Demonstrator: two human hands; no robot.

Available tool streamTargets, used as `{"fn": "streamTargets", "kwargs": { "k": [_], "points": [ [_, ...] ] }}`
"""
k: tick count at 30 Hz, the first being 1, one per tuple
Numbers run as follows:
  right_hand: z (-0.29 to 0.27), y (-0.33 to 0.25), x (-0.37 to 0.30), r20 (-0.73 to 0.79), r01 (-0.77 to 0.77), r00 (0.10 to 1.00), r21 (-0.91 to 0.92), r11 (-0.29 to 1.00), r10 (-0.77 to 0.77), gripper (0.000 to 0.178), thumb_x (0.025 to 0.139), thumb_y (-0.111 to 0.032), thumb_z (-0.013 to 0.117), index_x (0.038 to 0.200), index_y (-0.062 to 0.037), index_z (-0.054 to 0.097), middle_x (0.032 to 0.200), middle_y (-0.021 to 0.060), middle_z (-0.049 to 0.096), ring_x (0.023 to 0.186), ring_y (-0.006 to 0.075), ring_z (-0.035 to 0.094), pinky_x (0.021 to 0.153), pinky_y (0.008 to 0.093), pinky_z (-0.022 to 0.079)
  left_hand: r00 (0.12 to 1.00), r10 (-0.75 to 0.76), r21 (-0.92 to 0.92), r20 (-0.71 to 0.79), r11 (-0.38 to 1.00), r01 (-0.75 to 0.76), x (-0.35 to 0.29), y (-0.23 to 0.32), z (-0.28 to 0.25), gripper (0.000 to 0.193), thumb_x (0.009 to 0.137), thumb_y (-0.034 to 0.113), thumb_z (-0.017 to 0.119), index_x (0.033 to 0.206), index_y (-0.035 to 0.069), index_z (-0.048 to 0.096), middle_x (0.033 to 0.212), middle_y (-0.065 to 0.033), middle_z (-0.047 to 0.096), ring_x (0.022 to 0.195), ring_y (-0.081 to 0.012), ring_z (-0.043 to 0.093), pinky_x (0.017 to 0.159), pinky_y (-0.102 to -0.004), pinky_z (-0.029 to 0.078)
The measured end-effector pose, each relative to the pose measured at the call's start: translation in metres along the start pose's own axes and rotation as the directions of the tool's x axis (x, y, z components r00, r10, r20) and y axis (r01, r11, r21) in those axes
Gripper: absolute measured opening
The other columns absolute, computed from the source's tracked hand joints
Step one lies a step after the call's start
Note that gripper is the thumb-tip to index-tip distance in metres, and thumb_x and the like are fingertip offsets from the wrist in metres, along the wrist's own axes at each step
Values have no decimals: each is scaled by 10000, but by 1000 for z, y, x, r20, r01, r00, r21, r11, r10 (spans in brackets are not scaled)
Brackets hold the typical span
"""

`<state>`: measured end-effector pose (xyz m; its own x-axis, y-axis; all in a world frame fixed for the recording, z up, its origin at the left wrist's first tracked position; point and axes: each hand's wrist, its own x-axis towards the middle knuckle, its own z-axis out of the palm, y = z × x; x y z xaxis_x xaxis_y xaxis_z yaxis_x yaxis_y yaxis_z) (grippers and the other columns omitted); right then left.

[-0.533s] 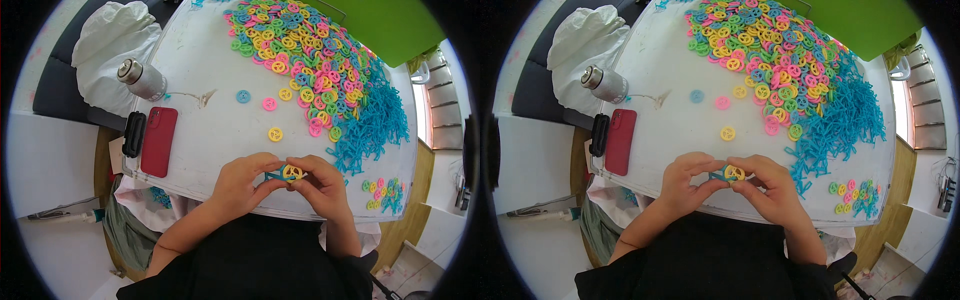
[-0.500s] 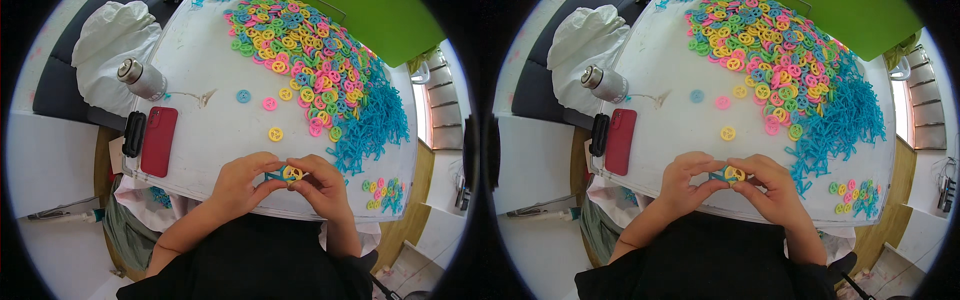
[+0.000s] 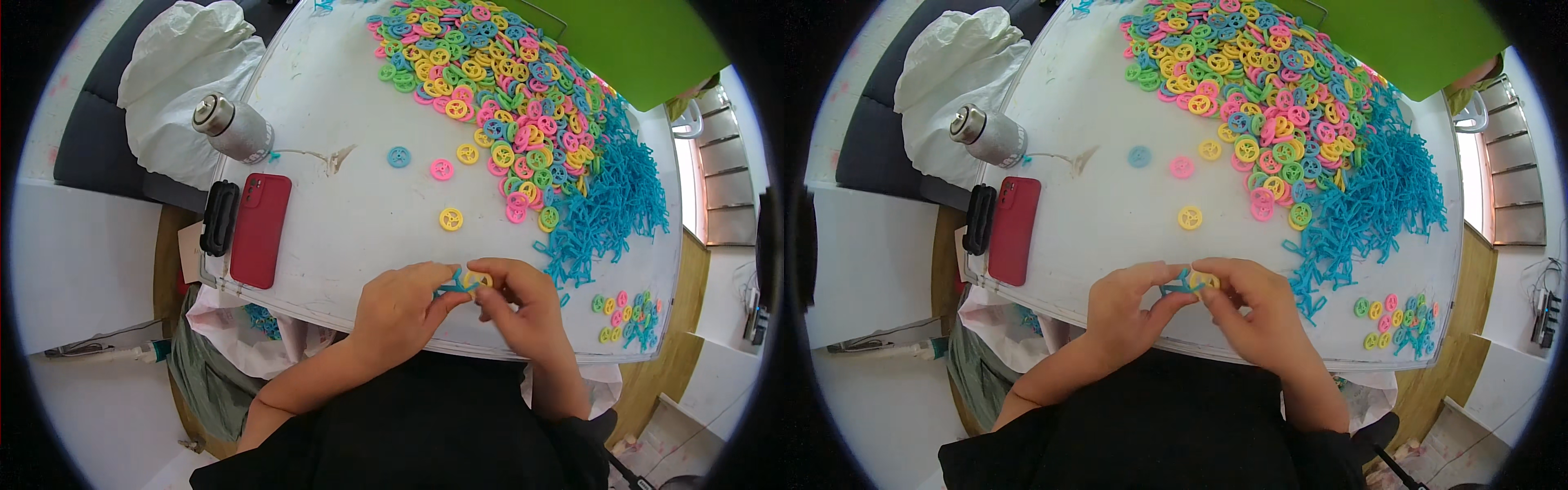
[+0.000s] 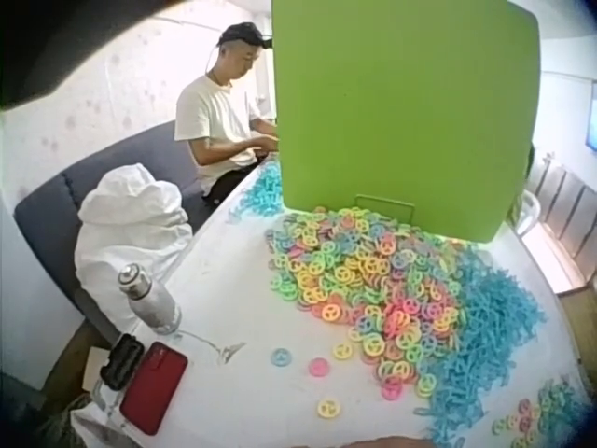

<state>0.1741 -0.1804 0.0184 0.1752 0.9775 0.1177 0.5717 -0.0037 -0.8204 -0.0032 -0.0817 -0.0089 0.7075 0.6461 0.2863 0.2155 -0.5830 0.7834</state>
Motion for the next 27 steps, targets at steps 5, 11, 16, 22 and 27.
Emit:
{"fn": "streamTargets", "kwargs": {
  "k": [5, 11, 16, 22, 27],
  "points": [
    [-8, 9, 2, 360, -538, 838, 672, 509, 411, 219, 1017, -111, 554, 1191, 12, 603, 858, 72, 689, 688, 159, 695, 642, 276, 602, 982, 186, -145, -42, 971, -190, 7, -2, -4, 354, 767, 160, 850, 1067, 59, 691, 1062, -155, 710, 878, -297, 711, 752, -335, 573],
    [-28, 16, 40, 660, -717, 666, 439, 541, 348, 192, 985, -91, 586, 1151, -7, 630, 853, 90, 696, 684, 198, 693, 620, 315, 584, 898, 439, 2, 42, 898, -439, -6, -15, -18, 222, 870, 49, 724, 1091, 51, 709, 1024, -171, 717, 817, -262, 727, 697, -303, 583],
    [-9, 45, 106, -84, 214, 934, -644, 734, -347, 219, 802, -47, 659, 1018, -35, 691, 885, 60, 650, 890, 288, 623, 772, 392, 508, 998, -5, -179, 67, 984, 17, 2, -8, -18, 259, 870, -49, 678, 1127, -17, 694, 998, -153, 713, 764, -226, 719, 696, -296, 582],
    [3, 66, 138, 176, 323, 918, -851, 414, -354, 250, 744, -53, 636, 981, -21, 708, 918, 57, 654, 943, 244, 616, 869, 384, 480, 911, -364, -605, 192, 688, 402, -5, -9, -15, 209, 934, -15, 658, 1142, -21, 678, 1008, -88, 705, 821, -124, 683, 676, -257, 556],
    [-7, 71, 132, 55, 344, 903, -685, 642, -426, 160, 789, -26, 654, 943, -19, 699, 926, 66, 675, 910, 237, 636, 836, 371, 490, 907, -366, -693, 207, 600, 400, 3, -10, -13, 195, 933, 3, 675, 1127, -11, 682, 983, -59, 690, 797, -85, 626, 642, -213, 502]
  ]
}}
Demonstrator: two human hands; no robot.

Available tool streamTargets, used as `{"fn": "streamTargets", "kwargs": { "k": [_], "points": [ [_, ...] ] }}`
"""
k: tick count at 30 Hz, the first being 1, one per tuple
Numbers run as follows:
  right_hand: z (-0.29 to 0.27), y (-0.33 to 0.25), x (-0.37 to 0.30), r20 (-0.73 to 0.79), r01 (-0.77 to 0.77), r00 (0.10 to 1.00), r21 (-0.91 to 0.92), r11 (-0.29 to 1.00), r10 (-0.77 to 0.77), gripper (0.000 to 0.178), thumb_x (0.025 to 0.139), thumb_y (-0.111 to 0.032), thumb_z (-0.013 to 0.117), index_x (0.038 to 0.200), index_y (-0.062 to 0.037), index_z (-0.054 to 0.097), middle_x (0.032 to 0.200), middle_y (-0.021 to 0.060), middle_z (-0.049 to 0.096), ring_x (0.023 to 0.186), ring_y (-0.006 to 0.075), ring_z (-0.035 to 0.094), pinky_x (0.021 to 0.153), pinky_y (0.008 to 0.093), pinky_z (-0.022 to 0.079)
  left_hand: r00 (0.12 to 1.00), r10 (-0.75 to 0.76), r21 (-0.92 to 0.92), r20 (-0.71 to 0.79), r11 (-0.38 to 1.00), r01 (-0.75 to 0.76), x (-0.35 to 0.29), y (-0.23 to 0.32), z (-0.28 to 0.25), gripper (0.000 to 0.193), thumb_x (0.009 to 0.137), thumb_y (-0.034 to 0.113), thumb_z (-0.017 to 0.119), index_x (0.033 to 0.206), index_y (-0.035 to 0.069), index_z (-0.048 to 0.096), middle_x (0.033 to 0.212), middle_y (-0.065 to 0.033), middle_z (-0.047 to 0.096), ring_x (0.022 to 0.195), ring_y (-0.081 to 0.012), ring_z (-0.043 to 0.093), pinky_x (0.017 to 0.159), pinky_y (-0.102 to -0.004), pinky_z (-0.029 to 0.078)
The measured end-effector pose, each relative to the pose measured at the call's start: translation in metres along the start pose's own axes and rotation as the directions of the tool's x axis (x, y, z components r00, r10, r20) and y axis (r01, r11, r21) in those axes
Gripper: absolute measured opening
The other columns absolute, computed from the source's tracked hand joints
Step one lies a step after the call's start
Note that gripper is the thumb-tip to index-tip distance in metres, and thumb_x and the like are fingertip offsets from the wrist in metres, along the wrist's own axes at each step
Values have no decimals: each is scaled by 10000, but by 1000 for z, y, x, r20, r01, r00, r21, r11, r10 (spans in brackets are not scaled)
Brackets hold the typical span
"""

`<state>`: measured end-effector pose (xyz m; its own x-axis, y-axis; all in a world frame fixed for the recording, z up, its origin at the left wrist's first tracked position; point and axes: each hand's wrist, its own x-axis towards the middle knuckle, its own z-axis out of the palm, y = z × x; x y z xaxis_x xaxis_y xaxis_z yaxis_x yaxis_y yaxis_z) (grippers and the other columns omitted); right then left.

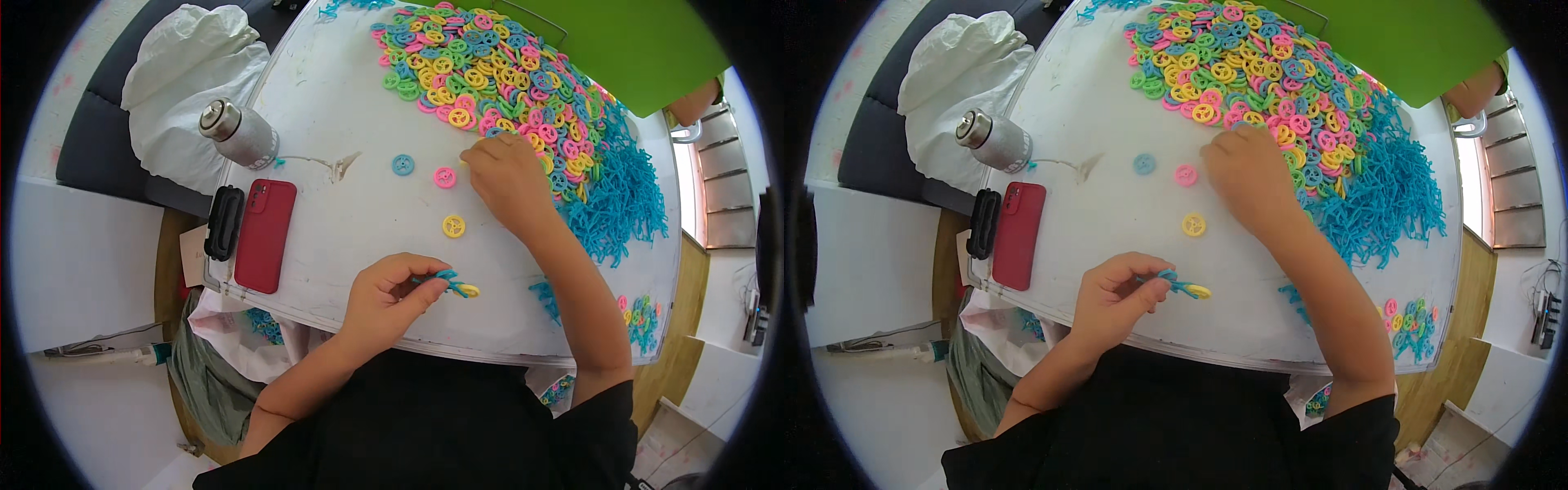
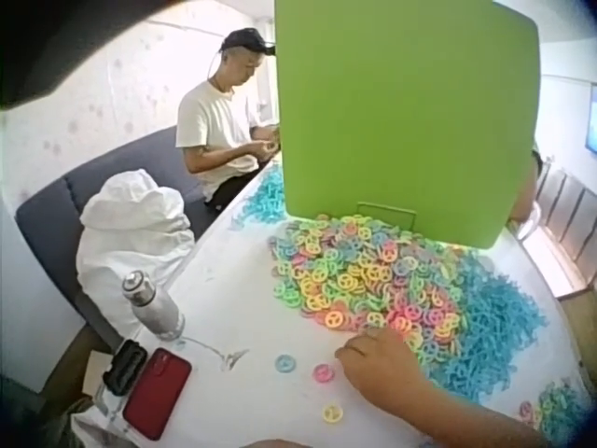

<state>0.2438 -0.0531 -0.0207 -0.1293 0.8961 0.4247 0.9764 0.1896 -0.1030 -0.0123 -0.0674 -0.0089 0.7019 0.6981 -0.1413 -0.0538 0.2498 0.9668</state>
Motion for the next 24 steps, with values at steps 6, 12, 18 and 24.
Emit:
{"fn": "streamTargets", "kwargs": {
  "k": [6, 12, 18, 24],
  "points": [
    [-77, -53, -42, 486, -549, 834, 782, 296, 263, 54, 888, -23, 626, 934, -18, 653, 930, 47, 660, 897, 135, 606, 820, 299, 469, 999, 47, 66, -20, 997, -45, 4, -5, 3, 196, 930, 10, 687, 1126, -5, 683, 994, -51, 688, 810, -67, 608, 650, -208, 486],
    [-76, -68, -69, 477, -487, 852, 874, -10, 217, 70, 908, -82, 654, 912, -23, 618, 1056, 103, 627, 965, 146, 576, 859, 298, 452, 996, 87, 105, 4, 991, -87, 5, -4, 14, 191, 933, -9, 681, 1123, -17, 680, 1031, -70, 701, 924, -107, 649, 787, -237, 523],
    [-67, -69, -77, 467, -437, 843, 884, -167, 266, 136, 951, -130, 640, 871, -28, 598, 1068, 95, 635, 940, 132, 578, 829, 289, 458, 995, 101, 72, 0, 992, -101, 0, -6, 17, 204, 931, -28, 676, 1135, -28, 680, 1054, -90, 709, 968, -123, 658, 854, -267, 531],
    [-59, -81, -78, 478, -410, 799, 877, -250, 366, 193, 961, -165, 631, 826, -46, 560, 1076, 149, 664, 962, 185, 621, 853, 316, 482, 993, 120, -22, -13, 992, -120, -2, -10, 22, 205, 932, -37, 671, 1136, -33, 683, 1068, -98, 715, 978, -136, 667, 862, -278, 537]
  ]
}}
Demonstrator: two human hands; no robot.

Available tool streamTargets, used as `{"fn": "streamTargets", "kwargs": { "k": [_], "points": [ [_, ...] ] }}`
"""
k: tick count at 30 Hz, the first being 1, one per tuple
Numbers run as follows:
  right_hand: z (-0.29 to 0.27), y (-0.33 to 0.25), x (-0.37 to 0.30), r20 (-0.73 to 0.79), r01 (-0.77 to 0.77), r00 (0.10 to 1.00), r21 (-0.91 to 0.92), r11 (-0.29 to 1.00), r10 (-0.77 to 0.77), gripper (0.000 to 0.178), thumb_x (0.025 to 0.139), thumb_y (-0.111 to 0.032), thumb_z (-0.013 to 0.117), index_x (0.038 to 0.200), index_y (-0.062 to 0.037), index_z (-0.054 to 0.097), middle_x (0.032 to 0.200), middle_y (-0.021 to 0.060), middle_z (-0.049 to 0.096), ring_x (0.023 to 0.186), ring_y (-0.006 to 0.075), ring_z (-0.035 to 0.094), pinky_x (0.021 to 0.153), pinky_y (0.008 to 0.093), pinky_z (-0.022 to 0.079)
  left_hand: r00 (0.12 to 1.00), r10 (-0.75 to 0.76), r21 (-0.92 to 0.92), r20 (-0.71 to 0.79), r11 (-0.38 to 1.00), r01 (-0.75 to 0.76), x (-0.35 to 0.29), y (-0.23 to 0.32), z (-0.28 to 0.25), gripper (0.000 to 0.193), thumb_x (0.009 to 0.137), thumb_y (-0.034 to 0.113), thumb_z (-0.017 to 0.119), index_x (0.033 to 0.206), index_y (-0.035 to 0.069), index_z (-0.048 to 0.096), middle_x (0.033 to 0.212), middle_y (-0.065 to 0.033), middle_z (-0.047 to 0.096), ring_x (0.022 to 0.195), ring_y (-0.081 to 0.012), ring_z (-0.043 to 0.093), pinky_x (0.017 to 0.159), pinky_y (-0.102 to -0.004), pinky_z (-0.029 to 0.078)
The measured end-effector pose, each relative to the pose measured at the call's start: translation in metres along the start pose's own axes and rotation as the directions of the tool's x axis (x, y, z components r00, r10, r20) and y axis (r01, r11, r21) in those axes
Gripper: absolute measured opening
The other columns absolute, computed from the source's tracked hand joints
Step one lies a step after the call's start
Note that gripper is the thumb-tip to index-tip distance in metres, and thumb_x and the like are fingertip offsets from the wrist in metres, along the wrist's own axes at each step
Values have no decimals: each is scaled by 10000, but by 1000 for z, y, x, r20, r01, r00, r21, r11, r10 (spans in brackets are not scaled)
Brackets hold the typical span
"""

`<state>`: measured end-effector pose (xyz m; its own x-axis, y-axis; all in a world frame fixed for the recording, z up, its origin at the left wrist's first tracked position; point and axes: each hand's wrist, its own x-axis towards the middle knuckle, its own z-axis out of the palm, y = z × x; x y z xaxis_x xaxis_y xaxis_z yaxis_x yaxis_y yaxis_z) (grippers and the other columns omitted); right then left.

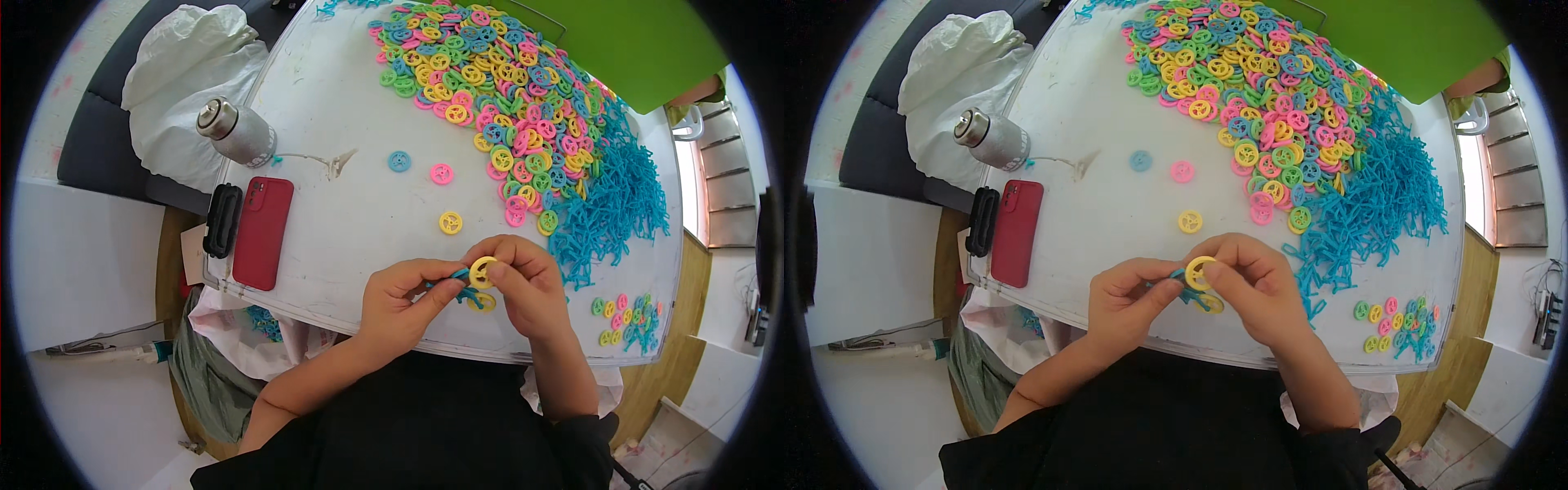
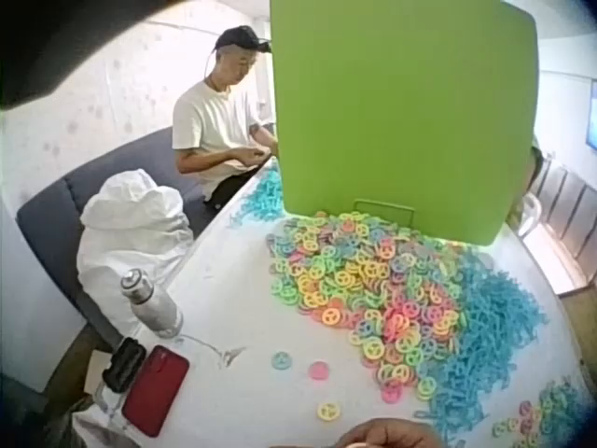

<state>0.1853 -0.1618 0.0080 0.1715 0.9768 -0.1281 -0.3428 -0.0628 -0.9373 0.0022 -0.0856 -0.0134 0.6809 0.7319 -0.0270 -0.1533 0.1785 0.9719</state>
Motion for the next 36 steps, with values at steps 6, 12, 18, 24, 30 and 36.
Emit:
{"fn": "streamTargets", "kwargs": {
  "k": [6, 12, 18, 24, 30, 36],
  "points": [
    [17, 7, -7, -97, -12, 995, 206, 978, 32, 146, 997, -122, 576, 879, -46, 537, 1067, 162, 669, 1015, 217, 658, 898, 356, 517, 949, 314, 323, 19, 896, -303, -1, -1, -3, 207, 875, -17, 739, 1081, -4, 718, 1001, -110, 739, 862, -167, 706, 763, -278, 550],
    [24, 18, -12, -160, 71, 986, 97, 993, -55, 106, 1010, -91, 554, 931, -21, 560, 1085, 155, 673, 1024, 205, 662, 917, 347, 515, 927, 376, 523, 5, 789, -323, -2, 3, 1, 208, 838, -5, 768, 1039, 18, 720, 947, -104, 734, 804, -200, 707, 712, -289, 541],
    [19, 3, -18, -166, 96, 977, -201, 975, -131, 135, 988, -53, 610, 1095, 30, 627, 1056, 117, 689, 990, 150, 656, 871, 292, 523, 913, 406, 486, 40, 790, -373, 7, 7, -4, 207, 832, -17, 774, 1017, 14, 684, 932, -120, 722, 816, -216, 696, 735, -303, 544],
    [26, 0, -22, -215, 64, 966, -337, 940, -142, 241, 962, -19, 651, 1192, 52, 654, 1022, 78, 682, 928, 109, 640, 832, 249, 516, 857, 495, 503, 147, 708, -495, 7, 8, -7, 226, 815, -41, 776, 1008, 9, 670, 941, -136, 716, 826, -243, 697, 739, -315, 547],
    [20, 4, -22, -12, 315, 928, -505, 804, -371, 333, 873, -8, 734, 1191, 53, 654, 935, 78, 664, 827, 137, 624, 738, 252, 492, 952, 290, 274, 98, 912, -306, 1, 5, -11, 188, 864, -57, 737, 1032, -13, 663, 971, -131, 717, 873, -186, 695, 786, -301, 552],
    [19, 2, -16, 155, 418, 857, -766, 489, -491, 380, 790, 1, 784, 1150, 27, 665, 802, 104, 640, 684, 194, 613, 606, 276, 468, 986, 138, -81, -97, 986, -146, -7, -7, 3, 137, 894, -23, 729, 1027, -17, 696, 940, -91, 734, 866, -113, 689, 765, -267, 561]
  ]
}}
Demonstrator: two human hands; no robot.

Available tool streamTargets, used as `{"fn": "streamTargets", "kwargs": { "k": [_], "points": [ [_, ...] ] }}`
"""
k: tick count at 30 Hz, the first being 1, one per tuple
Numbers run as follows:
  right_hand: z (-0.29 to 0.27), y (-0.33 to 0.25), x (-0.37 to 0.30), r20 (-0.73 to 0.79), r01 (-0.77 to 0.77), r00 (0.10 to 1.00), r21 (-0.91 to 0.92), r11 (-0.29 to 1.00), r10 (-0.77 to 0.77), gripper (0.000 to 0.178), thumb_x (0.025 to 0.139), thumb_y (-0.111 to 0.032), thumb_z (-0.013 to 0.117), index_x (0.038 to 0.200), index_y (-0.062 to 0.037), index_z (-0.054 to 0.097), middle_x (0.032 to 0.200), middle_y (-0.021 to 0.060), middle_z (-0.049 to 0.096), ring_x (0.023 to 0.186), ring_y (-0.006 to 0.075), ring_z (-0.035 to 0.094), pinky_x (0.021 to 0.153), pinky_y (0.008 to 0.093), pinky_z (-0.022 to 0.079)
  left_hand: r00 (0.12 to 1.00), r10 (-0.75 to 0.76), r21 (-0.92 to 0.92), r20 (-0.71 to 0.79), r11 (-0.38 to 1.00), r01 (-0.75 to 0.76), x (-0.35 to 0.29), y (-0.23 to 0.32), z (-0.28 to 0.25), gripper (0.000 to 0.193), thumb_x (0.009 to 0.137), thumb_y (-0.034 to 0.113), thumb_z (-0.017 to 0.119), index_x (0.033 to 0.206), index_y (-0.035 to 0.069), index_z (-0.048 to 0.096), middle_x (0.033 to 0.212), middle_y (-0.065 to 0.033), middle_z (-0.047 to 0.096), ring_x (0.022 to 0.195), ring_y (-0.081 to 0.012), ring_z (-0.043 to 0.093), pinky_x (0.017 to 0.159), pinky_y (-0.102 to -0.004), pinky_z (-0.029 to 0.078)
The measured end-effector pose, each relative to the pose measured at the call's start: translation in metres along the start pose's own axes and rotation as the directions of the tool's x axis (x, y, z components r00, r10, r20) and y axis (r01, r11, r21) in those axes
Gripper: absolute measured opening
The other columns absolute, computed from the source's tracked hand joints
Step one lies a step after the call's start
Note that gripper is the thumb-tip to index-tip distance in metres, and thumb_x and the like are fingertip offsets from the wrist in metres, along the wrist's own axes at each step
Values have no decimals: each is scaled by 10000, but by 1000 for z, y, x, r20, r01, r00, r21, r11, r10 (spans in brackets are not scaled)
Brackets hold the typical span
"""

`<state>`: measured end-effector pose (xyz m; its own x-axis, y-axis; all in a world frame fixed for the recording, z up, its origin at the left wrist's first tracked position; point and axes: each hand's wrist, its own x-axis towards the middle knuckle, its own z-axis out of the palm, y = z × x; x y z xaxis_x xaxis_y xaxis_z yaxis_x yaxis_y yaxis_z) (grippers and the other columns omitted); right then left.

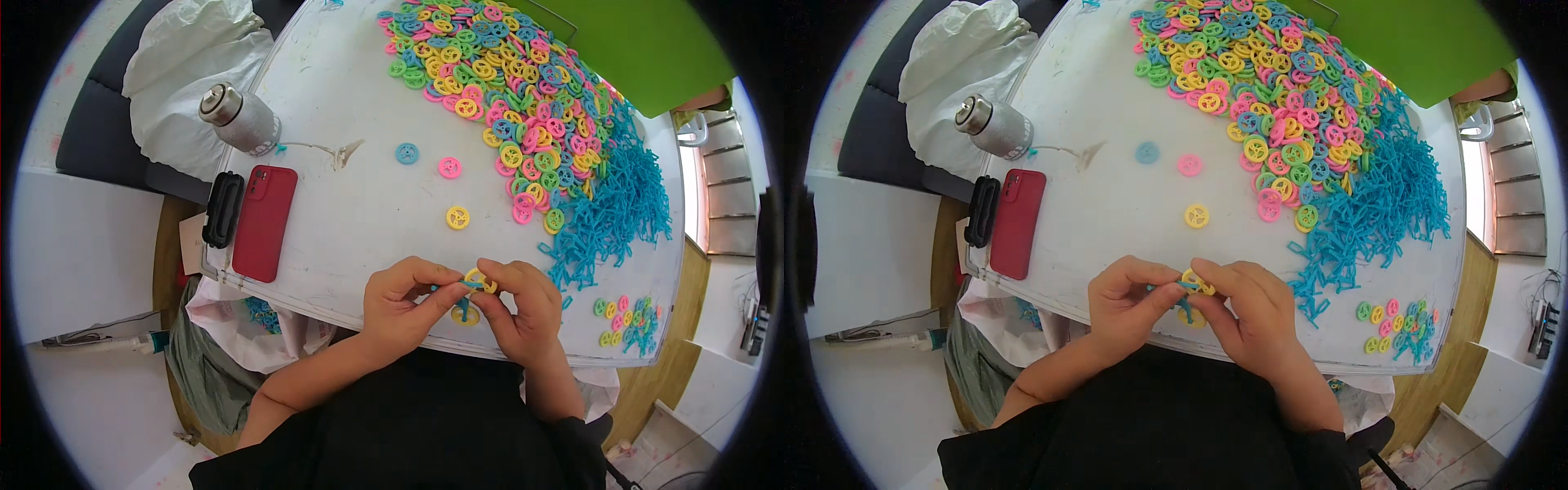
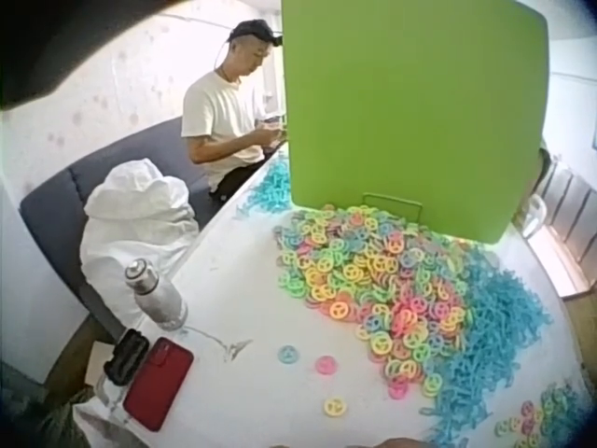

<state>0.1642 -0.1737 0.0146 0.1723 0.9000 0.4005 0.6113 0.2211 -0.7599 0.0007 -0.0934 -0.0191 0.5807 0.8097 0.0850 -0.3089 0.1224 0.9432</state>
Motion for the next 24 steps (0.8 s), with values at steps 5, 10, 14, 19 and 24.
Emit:
{"fn": "streamTargets", "kwargs": {
  "k": [5, 10, 14, 19, 24],
  "points": [
    [5, -4, -5, -26, 1, 1000, -70, 998, -3, 354, 821, 2, 760, 1161, 27, 661, 799, 98, 649, 656, 168, 614, 575, 265, 476, 999, 47, 191, -2, 980, -46, 0, 1, -6, 172, 886, -32, 729, 1050, -5, 685, 959, -113, 737, 829, -156, 706, 746, -281, 557],
    [4, -11, -7, 361, -599, 734, 743, 298, 576, 371, 950, -63, 640, 1300, 42, 578, 878, 69, 656, 722, 115, 615, 599, 221, 512, 845, 443, 486, 299, 691, -535, 13, 14, -17, 235, 776, -17, 786, 988, 26, 693, 935, -130, 734, 823, -268, 708, 713, -323, 541],
    [-7, -18, -16, 145, -481, 863, 529, 699, 484, 442, 914, -72, 671, 1337, 10, 569, 866, 49, 628, 678, 126, 569, 594, 238, 468, 913, 203, 755, 355, 514, -408, -11, 65, -60, 125, 775, -11, 777, 879, 22, 717, 938, -131, 740, 801, -269, 712, 703, -340, 550],
    [-57, 15, -41, 155, -379, 907, -111, 919, 392, 371, 835, 7, 703, 1200, -51, 675, 799, 58, 578, 625, 148, 519, 555, 265, 413, 794, -294, 749, -532, 274, 603, -70, 132, -182, 151, 856, 8, 716, 990, -56, 693, 930, -131, 728, 868, -163, 694, 756, -271, 529],
    [-80, 36, -37, -185, -388, 921, -479, 787, 342, 300, 811, -27, 734, 1108, -43, 704, 855, 79, 615, 689, 184, 586, 587, 313, 468, 920, -9, 918, -392, -65, 391, -130, 34, -287, 345, 868, 148, 734, 1155, -38, 682, 1025, -196, 732, 926, -324, 705, 822, -382, 536]
  ]
}}
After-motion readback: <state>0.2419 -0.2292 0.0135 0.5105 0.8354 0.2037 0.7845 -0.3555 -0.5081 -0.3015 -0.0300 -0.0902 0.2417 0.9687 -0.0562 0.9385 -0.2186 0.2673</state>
